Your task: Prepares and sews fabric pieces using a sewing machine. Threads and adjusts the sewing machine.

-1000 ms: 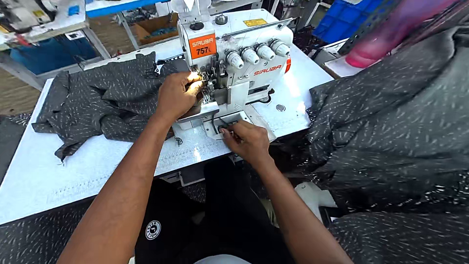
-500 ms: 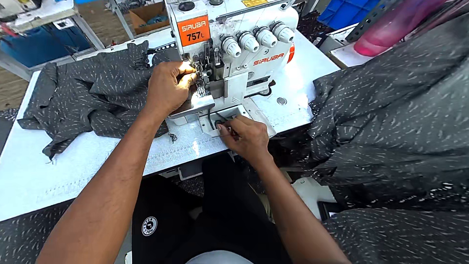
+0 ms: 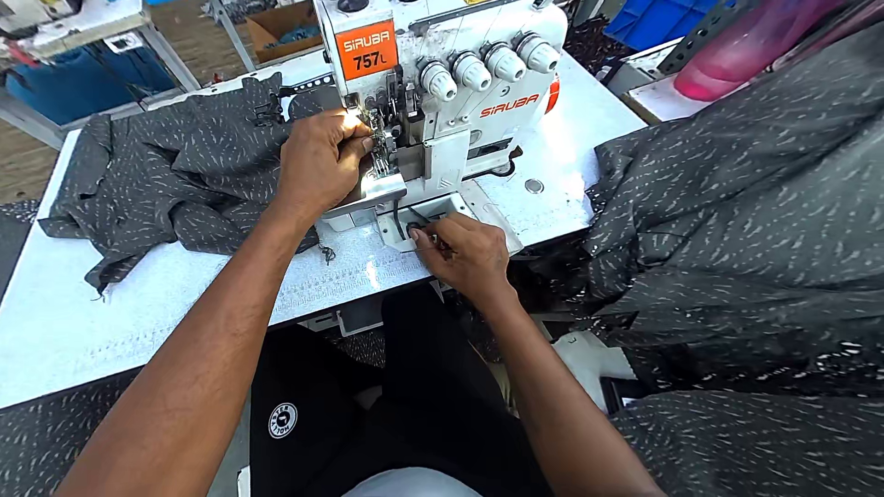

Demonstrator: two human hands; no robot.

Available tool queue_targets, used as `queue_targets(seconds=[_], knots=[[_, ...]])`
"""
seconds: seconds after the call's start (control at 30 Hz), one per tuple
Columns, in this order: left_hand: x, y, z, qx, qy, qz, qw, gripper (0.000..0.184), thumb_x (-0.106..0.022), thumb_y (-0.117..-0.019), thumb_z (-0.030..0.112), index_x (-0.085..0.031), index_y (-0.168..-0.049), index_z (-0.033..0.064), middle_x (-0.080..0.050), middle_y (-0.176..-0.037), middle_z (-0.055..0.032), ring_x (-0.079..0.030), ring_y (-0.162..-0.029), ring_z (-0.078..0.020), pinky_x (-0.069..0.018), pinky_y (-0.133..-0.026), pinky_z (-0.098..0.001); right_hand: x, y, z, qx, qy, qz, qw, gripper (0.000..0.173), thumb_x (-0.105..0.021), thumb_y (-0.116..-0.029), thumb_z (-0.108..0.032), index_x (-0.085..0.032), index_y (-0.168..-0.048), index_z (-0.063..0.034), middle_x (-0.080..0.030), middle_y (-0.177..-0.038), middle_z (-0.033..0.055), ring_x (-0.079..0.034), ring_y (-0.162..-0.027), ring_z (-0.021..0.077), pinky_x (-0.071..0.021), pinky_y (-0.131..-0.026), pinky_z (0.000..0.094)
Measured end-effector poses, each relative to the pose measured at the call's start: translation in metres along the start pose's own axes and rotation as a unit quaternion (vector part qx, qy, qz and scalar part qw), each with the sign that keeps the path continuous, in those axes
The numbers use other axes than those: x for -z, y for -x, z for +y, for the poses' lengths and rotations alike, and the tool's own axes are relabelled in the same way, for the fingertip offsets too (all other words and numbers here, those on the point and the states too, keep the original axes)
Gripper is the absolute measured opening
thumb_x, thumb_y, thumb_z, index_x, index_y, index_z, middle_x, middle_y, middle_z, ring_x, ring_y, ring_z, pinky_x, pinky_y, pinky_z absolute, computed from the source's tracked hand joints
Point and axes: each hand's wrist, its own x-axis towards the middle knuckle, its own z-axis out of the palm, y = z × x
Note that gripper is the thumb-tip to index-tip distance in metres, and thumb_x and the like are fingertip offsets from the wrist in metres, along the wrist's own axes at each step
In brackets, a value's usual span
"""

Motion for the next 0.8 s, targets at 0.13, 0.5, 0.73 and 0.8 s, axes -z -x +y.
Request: queue_targets(seconds=[0.13,0.5,0.73,0.8], knots=[[0.002,-0.001,0.0,0.008,0.001,0.008,1.0,0.017,-0.062,-0.0996,0.021,-0.077,-0.101,0.013,-0.072,-0.097,-0.0014,-0.067,-0.089,-0.0113,-0.0547,-0.081,-0.0381,-0.002,-0.002,0.001,0.0,0.003,0.005,1.0,0.033,-0.064,-0.0982,-0.032,-0.069,-0.075,-0.0093,-0.059,-0.064,0.0029,-0.057,-0.056,0.0167,-0.0418,-0.047,0.0349],[0.016,0.001,0.007,0.066,-0.024,-0.028,0.997,0.017,-0.061,-0.0999,0.019,-0.076,-0.102,0.0124,-0.073,-0.096,-0.0028,-0.067,-0.087,-0.0117,-0.0538,-0.081,-0.0375,-0.004,-0.001,0.002,-0.026,-0.011,0.023,0.999,0.031,-0.065,-0.0976,-0.03,-0.07,-0.077,-0.0078,-0.062,-0.066,0.0045,-0.059,-0.057,0.0169,-0.0446,-0.048,0.0352],[0.032,0.018,0.002,0.146,-0.045,0.028,0.988,0.021,-0.059,-0.1019,0.02,-0.076,-0.107,0.0084,-0.073,-0.096,-0.0082,-0.068,-0.083,-0.017,-0.055,-0.078,-0.042,-0.003,-0.002,0.002,-0.028,-0.009,0.021,0.999,0.031,-0.065,-0.0979,-0.031,-0.071,-0.078,-0.0082,-0.062,-0.066,0.0039,-0.059,-0.056,0.0166,-0.0439,-0.048,0.0346],[0.038,0.027,-0.007,0.175,-0.007,0.056,0.983,0.023,-0.06,-0.1018,0.023,-0.075,-0.109,0.0071,-0.073,-0.096,-0.0079,-0.068,-0.083,-0.0156,-0.056,-0.08,-0.0405,-0.003,-0.002,0.002,-0.029,-0.007,0.02,0.999,0.031,-0.064,-0.0979,-0.03,-0.071,-0.077,-0.008,-0.062,-0.066,0.004,-0.059,-0.056,0.0166,-0.0441,-0.048,0.0347]])
